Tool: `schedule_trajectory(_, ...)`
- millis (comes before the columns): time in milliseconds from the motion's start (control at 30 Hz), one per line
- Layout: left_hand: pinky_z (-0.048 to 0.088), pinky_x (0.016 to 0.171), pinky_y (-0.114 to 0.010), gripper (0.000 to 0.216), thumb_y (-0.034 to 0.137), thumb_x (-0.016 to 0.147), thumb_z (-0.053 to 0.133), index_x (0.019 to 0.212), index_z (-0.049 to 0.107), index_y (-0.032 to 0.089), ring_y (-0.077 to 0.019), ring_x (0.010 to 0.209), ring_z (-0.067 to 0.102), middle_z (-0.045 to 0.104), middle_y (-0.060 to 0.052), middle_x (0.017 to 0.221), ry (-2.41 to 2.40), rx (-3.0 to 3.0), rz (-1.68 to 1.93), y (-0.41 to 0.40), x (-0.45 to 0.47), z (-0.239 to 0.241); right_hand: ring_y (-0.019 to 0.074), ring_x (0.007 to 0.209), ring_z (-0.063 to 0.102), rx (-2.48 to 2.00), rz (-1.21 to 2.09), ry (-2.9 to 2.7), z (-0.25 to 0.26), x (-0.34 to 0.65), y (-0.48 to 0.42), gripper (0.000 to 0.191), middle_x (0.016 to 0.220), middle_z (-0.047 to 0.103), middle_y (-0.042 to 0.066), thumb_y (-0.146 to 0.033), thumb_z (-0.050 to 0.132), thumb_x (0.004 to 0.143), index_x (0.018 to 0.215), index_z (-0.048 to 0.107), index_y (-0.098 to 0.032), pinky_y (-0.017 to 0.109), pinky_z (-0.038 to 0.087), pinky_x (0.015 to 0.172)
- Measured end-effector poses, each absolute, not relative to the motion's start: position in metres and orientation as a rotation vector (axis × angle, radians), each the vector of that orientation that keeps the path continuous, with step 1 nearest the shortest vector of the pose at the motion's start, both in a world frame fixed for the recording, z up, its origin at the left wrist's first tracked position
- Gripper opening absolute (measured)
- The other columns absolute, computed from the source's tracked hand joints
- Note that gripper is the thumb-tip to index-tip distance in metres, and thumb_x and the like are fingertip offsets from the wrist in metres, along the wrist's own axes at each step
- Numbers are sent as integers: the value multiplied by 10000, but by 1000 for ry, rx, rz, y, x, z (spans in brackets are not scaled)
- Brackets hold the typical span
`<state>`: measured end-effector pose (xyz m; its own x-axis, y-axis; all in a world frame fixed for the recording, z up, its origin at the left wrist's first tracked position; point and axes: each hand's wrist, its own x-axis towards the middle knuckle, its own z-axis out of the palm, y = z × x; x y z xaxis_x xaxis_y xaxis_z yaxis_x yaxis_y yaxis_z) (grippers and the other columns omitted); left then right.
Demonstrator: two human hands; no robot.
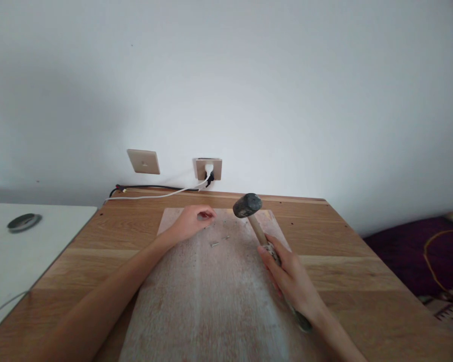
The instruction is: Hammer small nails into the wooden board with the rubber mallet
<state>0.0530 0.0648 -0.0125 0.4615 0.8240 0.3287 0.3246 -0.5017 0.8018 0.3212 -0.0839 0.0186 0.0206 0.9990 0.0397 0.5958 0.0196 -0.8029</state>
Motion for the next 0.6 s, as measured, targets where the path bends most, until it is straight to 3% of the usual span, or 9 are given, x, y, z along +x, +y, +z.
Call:
schedule_trajectory(400, 517, 857, -331, 78, 190, 879, 701, 881, 774, 218, -208, 891, 702, 788, -28, 912, 982, 2174, 912, 61, 56, -13, 133, 346, 477, -1635, 954, -1640, 12, 321, -85, 577, 498, 508, -87, -596, 439, 1031, 1418, 530, -178, 230, 376, 357)
schedule_trajectory(600, 505, 852, -342, 91, 152, 863, 709, 879, 768, 219, -226, 907, 695, 783, -30, 892, 971, 2263, 881, 63, 57, -15, 120, 338, 479, -1640, 1000, -1610, 13, 313, -84, 574, 523, 496, -93, -597, 455, 1016, 1400, 535, -176, 214, 391, 323)
